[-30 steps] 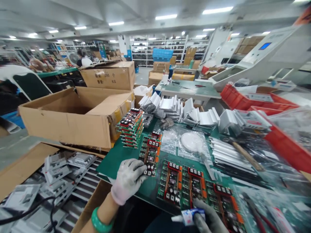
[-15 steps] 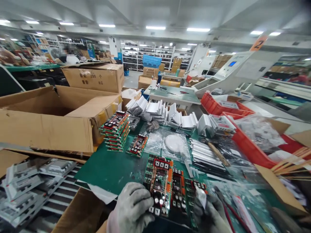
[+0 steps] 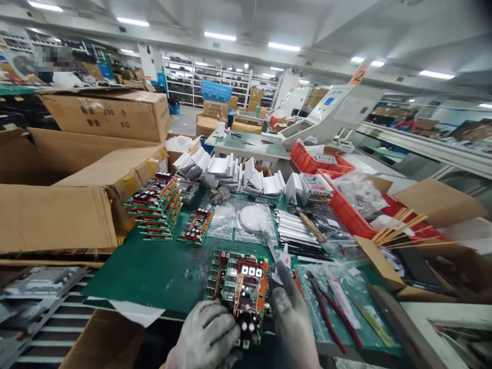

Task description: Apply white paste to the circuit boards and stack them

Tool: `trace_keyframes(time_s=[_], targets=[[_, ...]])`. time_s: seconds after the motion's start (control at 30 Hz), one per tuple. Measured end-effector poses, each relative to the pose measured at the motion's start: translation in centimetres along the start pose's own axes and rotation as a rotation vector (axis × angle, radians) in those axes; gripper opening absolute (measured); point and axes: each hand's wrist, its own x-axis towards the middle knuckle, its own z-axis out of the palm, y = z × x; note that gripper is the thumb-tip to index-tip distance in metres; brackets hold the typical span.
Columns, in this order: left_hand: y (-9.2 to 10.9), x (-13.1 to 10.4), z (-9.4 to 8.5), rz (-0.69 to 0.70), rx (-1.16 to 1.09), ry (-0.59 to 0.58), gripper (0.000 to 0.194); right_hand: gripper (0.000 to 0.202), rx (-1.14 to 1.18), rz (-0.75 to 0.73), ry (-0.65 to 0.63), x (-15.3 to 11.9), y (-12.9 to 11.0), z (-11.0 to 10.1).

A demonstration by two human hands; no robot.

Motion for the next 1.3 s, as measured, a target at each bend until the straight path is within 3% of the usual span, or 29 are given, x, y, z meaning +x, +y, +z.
trace_keyframes(time_s=[0.1, 0.2, 0.47, 0.57, 0.7, 0.83, 0.93, 1.07, 1.2, 1.3], targets=[[0.0, -0.4, 0.8, 0.027, 0.027, -0.005, 0.025, 0.078, 0.011, 0.076, 0.000, -0.4, -1.6, 1.1], [0.0, -1.0, 1.6, 0.031, 0.045, -0.006, 0.016, 0.089, -0.069, 0.111, 0.040, -0.6, -2.6, 2.1], [0.0, -2.2, 2.9, 0.030, 0.017, 0.034, 0.020, 0.078, -0.290, -0.049, 0.172, -0.2, -1.7, 2.6], [0.0, -2.1, 2.9, 0.029, 0.008, 0.033, 0.022, 0.078, -0.289, -0.086, 0.150, -0.2, -1.7, 2.6], [0.1, -1.7, 2.5, 0.035, 0.009, -0.011, 0.026, 0.080, -0.262, -0.021, 0.114, 0.1, -2.2, 2.5], [-0.8, -1.3, 1.2, 0.033, 0.018, -0.053, 0.023, 0.082, -0.176, 0.053, 0.003, 0.4, -1.8, 0.9], [-3.3, -0.7, -0.2, -0.030, 0.070, -0.024, 0.015, 0.065, -0.273, 0.081, 0.080, 0.2, -0.8, -1.3], [-9.7, 0.6, -1.7, -0.361, 0.176, -0.076, 0.014, 0.051, -0.355, 0.142, 0.216, -0.9, 0.0, -3.3], [-16.4, 1.7, -1.7, -0.500, 0.202, -0.115, 0.019, 0.045, -0.319, 0.159, 0.245, -2.0, 0.3, -3.6], [-18.9, 1.8, -1.1, -0.556, 0.214, -0.151, 0.019, 0.047, -0.312, 0.218, 0.238, -2.2, 0.6, -3.4]])
